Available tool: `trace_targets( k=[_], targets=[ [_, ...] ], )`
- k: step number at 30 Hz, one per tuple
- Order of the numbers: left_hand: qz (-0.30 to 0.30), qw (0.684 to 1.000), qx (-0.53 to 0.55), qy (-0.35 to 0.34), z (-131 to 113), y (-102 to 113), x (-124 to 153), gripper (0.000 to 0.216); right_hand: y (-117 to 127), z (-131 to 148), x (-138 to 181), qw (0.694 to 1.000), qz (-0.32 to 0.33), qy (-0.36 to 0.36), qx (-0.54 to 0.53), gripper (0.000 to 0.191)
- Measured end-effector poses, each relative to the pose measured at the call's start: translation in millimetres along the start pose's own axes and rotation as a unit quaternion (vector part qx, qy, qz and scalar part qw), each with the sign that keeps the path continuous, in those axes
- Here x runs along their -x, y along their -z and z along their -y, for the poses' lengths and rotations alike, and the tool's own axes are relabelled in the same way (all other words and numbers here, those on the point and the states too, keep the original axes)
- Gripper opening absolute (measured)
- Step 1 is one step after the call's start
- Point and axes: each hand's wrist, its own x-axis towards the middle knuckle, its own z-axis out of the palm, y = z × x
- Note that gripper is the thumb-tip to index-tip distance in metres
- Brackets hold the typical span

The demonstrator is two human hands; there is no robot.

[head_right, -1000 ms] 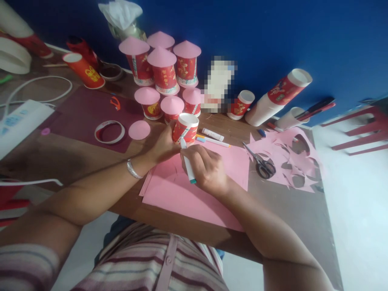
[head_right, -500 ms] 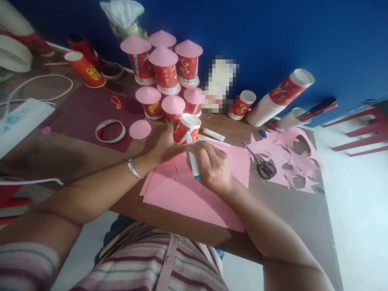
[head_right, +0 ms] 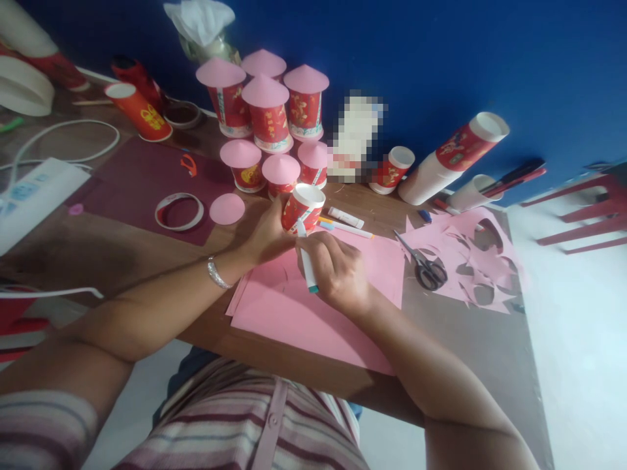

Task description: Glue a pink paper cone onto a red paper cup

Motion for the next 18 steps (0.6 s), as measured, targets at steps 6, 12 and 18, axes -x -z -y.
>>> trace_targets(
  k=[6, 12, 18],
  targets=[
    [0.005, 1.000, 0.021, 0.012, -5.3, -0.1, 0.3, 0.068, -1.3, 2.4, 0.1, 1.000, 0.002, 0.002, -0.005, 0.028],
    [0.002, 1.000, 0.028, 0.005, -5.7, -0.6, 0.8, 0.067, -0.1, 2.9, -0.2, 1.000, 0.014, 0.001, -0.008, 0.030],
    [0.003, 1.000, 0.022, 0.017, -4.8, -0.7, 0.8, 0.057, 3.0, 1.7, -2.0, 1.000, -0.001, 0.003, -0.006, 0.028]
  ],
)
